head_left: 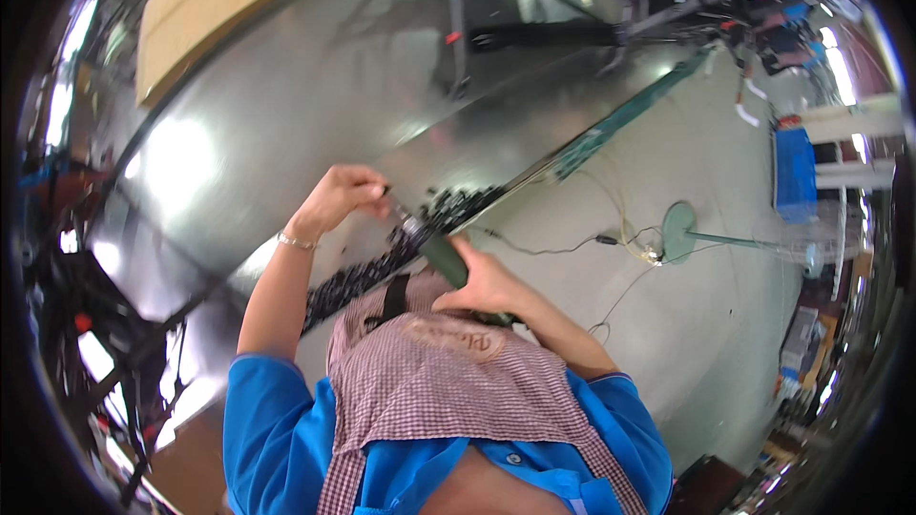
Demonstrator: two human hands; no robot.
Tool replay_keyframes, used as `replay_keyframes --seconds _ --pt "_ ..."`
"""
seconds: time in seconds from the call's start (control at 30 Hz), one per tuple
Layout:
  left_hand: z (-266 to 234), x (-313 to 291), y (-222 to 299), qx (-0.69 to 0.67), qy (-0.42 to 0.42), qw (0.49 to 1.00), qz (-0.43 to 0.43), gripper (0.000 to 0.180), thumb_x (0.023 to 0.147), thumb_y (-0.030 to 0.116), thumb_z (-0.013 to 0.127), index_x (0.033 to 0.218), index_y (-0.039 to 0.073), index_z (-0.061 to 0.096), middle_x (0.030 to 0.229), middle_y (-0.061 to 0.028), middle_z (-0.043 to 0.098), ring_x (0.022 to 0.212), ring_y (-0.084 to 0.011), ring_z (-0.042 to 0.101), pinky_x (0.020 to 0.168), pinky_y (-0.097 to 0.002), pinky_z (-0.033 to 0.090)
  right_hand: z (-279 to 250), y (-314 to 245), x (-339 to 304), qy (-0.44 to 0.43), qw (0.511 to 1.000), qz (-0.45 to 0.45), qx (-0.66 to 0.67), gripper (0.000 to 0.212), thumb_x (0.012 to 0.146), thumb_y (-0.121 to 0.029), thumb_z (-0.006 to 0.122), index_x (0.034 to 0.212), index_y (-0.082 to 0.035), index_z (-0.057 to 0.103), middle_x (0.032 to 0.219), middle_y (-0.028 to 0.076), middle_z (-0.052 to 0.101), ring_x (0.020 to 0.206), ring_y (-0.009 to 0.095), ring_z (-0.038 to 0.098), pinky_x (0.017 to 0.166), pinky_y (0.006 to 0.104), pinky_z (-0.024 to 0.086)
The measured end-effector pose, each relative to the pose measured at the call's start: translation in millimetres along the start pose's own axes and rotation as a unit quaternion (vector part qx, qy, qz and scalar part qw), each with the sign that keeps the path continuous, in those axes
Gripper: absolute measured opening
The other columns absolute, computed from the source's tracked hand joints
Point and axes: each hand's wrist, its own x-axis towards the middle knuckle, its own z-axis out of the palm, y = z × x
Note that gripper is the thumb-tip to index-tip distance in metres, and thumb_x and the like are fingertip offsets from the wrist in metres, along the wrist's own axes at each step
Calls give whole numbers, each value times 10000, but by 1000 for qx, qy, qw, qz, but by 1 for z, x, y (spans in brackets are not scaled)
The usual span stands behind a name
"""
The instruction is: The person uses a cordless drill to fasten screws into the frame of a stroller. They repeatedly pick up screws, position them, and drive them into place while adjusting the stroller's orientation.
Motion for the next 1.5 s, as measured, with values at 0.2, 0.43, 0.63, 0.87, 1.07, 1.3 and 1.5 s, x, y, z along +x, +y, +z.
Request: replay_keyframes --seconds 0.2,0.43,0.63,0.87,1.07,1.3,1.5 --pt "18 138 95 176 189 959 118 409 925 201 670 1225 -68 602 936 -103 677 814 -165 657 769 -305 537 -58 52 -7 129 989 -71 20 904 704 -429 831 1376 -1 403 1146 229 607 1045 365 613 896 415 491" --pt "8 312 193 -173 200 917 298 328 921 282 685 1025 -23 626 672 -31 570 582 -148 568 611 -288 507 -159 79 -36 222 912 87 335 455 877 -206 672 1236 -2 481 810 105 646 699 192 665 632 324 519" --pt "47 282 189 -240 272 892 270 272 933 254 666 801 66 520 572 7 416 462 -128 374 504 -294 394 -255 122 -14 432 837 -82 327 245 926 -154 588 1100 -31 466 821 111 679 677 136 613 586 259 459" --pt "59 124 161 -315 242 888 231 194 980 158 515 798 106 469 583 21 369 507 -115 332 578 -304 368 -301 104 34 506 751 -235 354 560 955 -259 535 1402 22 350 804 102 624 882 198 613 885 353 451" --pt "49 -2 162 -274 121 907 295 108 953 161 581 964 67 529 660 15 430 622 -135 428 770 -327 459 -252 59 22 464 758 -296 351 665 1003 -474 469 1439 9 329 778 40 574 947 183 558 876 346 441" --pt "57 -68 149 -167 78 817 546 508 870 330 570 1235 22 397 814 -97 639 1151 -395 593 1125 -516 302 -208 -43 -24 482 772 -292 294 652 989 -479 495 1416 3 388 863 61 594 848 152 563 836 355 475" --pt "57 -109 155 -132 117 788 589 456 861 361 536 1121 14 394 640 -81 512 637 -206 457 842 -390 374 -204 -92 -34 490 766 -316 271 576 992 -393 542 1412 -22 410 848 76 608 807 146 571 834 368 488"
